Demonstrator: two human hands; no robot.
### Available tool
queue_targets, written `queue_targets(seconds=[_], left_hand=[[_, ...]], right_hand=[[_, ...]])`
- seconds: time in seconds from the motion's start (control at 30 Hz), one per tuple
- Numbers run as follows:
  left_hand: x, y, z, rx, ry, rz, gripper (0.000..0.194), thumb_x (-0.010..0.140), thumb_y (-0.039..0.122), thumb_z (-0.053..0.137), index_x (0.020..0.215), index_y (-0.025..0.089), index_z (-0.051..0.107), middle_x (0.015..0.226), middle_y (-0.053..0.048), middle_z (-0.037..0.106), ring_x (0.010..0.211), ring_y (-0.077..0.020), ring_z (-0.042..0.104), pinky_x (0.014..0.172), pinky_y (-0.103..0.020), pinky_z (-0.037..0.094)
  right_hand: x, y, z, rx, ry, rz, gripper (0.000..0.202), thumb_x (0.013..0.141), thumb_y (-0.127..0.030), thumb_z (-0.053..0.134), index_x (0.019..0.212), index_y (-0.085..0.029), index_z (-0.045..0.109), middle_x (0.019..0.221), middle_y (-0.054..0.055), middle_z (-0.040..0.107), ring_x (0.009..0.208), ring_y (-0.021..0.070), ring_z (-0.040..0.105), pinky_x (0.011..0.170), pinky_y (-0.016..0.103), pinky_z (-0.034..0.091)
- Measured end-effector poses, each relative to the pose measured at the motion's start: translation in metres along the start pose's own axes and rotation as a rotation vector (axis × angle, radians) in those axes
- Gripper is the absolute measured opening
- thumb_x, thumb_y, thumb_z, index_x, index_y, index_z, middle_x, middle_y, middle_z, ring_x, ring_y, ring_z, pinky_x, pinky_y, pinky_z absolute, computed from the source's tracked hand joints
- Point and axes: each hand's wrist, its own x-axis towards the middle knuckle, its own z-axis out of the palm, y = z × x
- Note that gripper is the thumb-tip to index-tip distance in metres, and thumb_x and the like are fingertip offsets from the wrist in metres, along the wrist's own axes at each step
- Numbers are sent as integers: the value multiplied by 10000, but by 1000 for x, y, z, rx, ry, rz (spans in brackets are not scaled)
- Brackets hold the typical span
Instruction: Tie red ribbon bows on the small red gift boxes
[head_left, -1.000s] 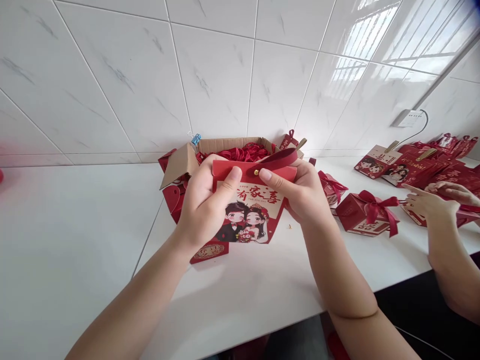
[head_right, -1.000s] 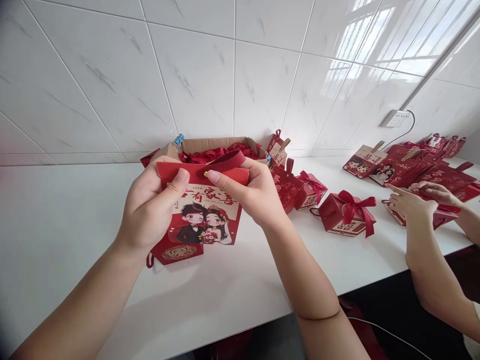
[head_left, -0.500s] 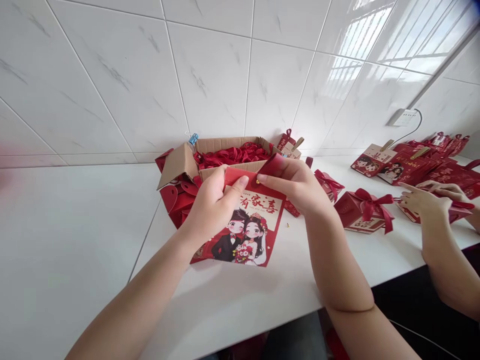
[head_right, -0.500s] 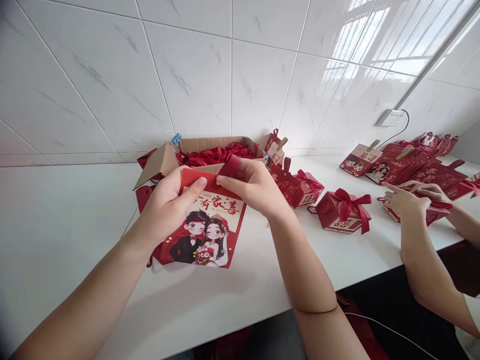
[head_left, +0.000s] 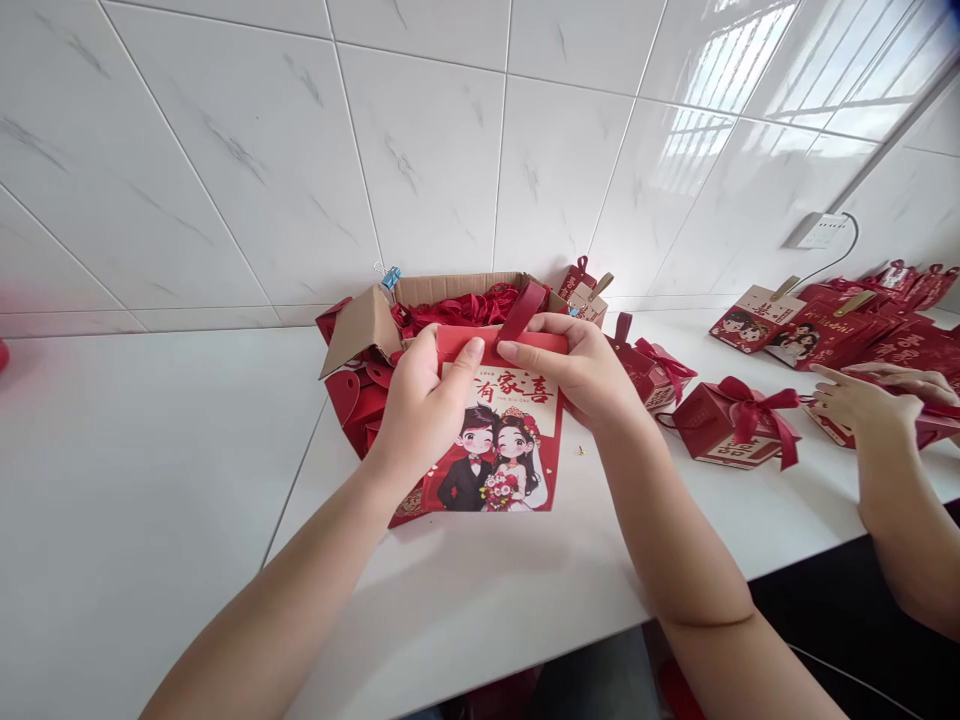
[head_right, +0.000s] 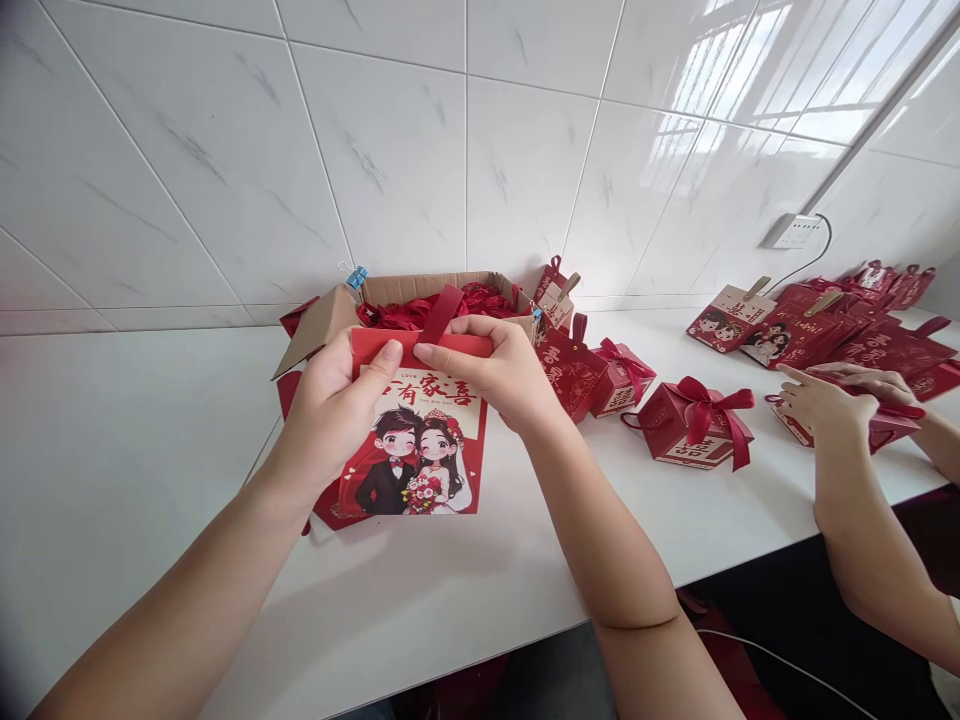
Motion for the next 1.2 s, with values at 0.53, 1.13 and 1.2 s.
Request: queue_targets(seconds=[0.53,1.13,1.2], left_hand=[[-4,4,2,4,-39,-54,250,886,436,575,783,212,534,620,-9,525,863,-242,642,685,-341,528],[7,31,-44,-245,137,161,275,758,214,744,977,167,583,1036,-83,601,986,-214,592,870,-362,493],[6,34,-45,-223,148,206,289,750,232,752,978,170,585,1002,-75,599,944,-210,604,838,-372,507]], right_hand=[[1,10,0,-102,-2,-211,284,741,-380,735,973,-222,689,814,12,702,759,196,683,695,357,580],[1,-11,-89,-640,484,-51,303,634,-392,780,845,-180,729,736,64,697,608,203,636,504,344,495],[9,-2,-97,-712,467,44,278,642,-363,762,842,-174,725,760,67,705,623,199,636,522,339,494]])
